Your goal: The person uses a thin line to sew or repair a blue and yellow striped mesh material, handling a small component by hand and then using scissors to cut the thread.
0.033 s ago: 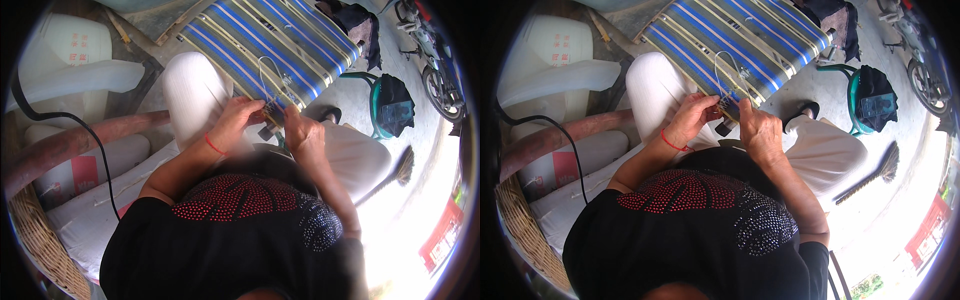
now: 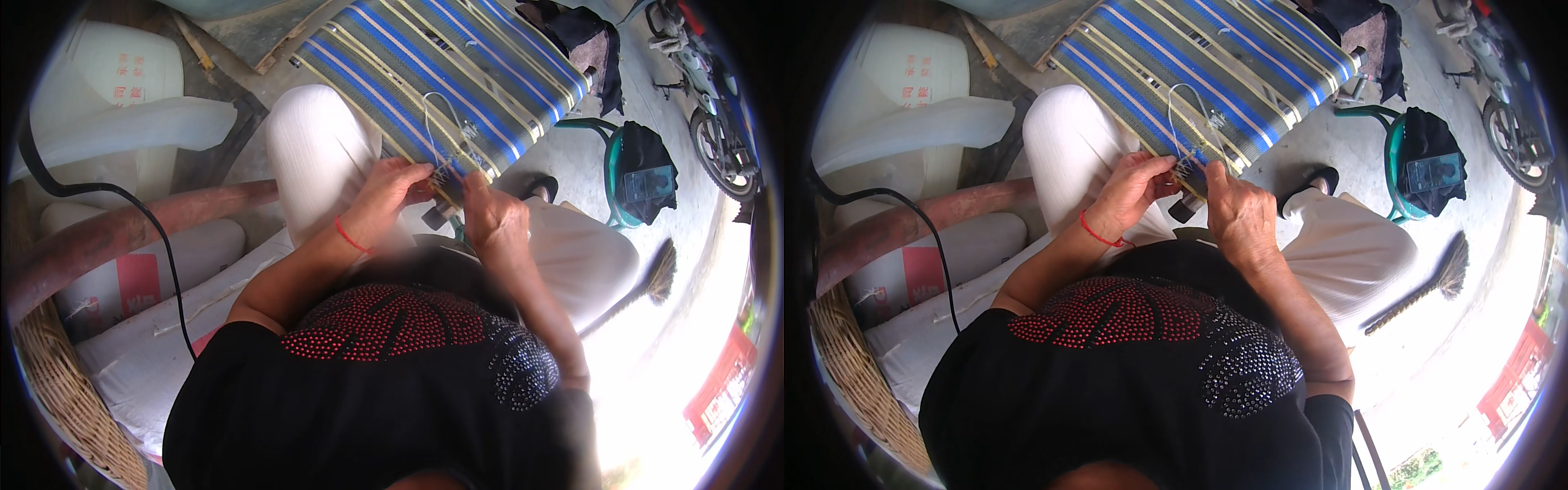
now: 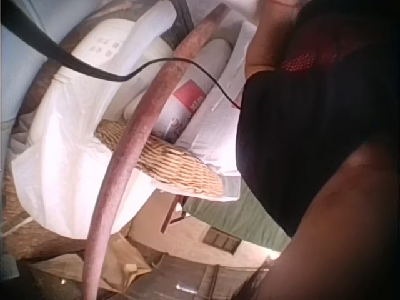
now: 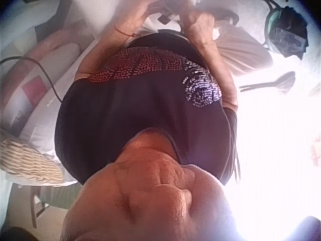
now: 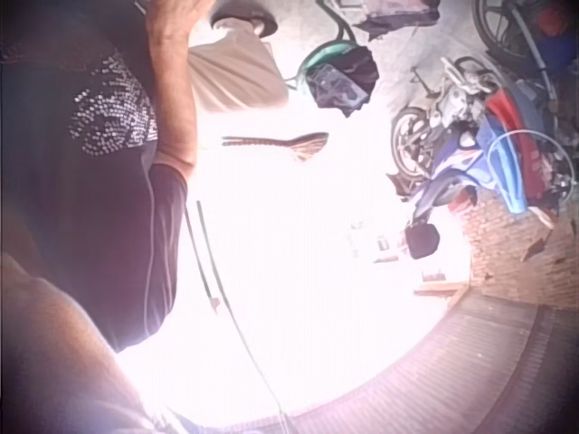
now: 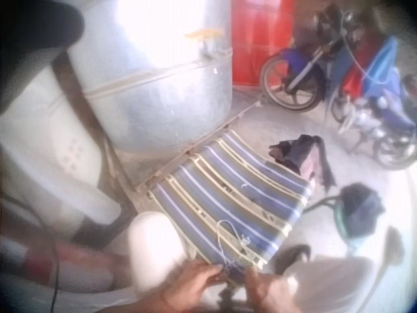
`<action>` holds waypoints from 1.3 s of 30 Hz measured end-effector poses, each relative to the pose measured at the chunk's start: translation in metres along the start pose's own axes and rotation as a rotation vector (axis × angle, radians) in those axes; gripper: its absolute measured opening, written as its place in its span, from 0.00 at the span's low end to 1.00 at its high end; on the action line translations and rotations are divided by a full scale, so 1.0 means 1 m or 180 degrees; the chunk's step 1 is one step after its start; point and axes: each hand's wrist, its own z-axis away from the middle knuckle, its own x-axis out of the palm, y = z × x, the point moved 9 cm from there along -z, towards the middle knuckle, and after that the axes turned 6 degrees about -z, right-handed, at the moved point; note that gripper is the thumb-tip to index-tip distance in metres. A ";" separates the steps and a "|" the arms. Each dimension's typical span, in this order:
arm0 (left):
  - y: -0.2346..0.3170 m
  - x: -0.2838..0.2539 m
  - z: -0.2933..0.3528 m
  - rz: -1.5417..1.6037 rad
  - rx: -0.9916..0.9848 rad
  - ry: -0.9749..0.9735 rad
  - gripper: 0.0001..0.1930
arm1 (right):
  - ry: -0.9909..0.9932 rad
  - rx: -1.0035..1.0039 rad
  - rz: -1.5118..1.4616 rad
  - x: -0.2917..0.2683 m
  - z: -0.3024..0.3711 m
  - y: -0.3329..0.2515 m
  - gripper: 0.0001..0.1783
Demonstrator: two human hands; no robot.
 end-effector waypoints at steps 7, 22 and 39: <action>-0.001 0.004 0.001 0.0130 -0.0116 -0.0083 0.06 | 0.0289 -0.0101 -0.0158 -0.003 0.003 -0.002 0.04; 0.006 0.010 0.002 0.0062 -0.0078 -0.0092 0.05 | -0.0031 0.0063 0.0242 0.009 -0.002 -0.003 0.11; 0.004 0.012 0.003 0.0157 -0.0044 -0.0125 0.06 | 0.0111 -0.0027 0.0273 0.009 -0.001 -0.004 0.12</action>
